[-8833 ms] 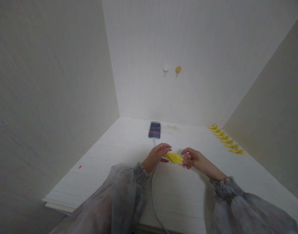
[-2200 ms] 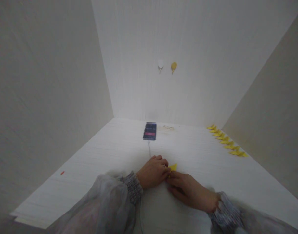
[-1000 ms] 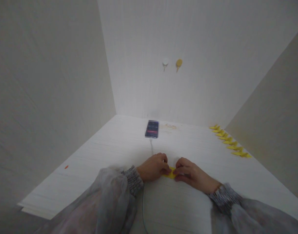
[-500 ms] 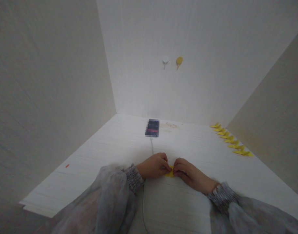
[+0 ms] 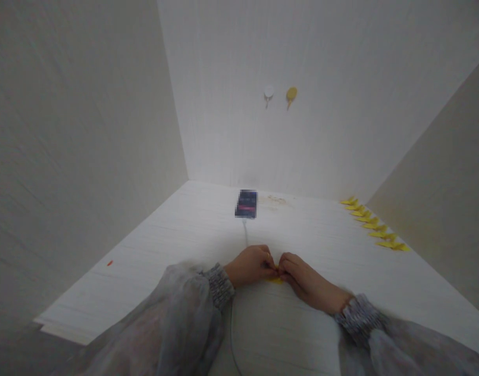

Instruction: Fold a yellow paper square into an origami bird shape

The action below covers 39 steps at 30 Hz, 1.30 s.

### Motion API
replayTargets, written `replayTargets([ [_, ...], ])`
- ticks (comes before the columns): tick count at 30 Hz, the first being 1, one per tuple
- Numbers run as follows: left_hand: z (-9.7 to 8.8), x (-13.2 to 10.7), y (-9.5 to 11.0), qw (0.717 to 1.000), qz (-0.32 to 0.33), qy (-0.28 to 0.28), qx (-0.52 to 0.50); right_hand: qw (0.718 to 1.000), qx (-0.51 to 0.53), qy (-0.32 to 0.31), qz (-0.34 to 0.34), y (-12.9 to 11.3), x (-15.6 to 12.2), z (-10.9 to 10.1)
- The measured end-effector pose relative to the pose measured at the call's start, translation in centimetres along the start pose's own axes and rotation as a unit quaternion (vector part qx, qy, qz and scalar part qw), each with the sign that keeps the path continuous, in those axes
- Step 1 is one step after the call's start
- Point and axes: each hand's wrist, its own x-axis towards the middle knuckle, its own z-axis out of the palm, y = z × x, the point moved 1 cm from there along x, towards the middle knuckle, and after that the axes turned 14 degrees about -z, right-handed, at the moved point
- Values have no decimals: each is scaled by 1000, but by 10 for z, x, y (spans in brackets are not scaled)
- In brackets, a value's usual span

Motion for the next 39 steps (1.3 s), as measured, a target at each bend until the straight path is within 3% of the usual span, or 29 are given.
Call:
replayTargets([
  [14, -1, -1, -2, 992, 102, -10, 68, 998, -36, 33, 42, 3, -2, 12],
  [23, -4, 2, 0, 989, 108, -28, 99, 997, -26, 46, 56, 5, -4, 16],
  [31, -7, 0, 4, 984, 116, -15, 131, 988, -80, 70, 109, 11, -2, 27],
  [39, -9, -3, 4, 980, 111, -7, 163, 982, -96, 55, 154, 13, 2, 32],
])
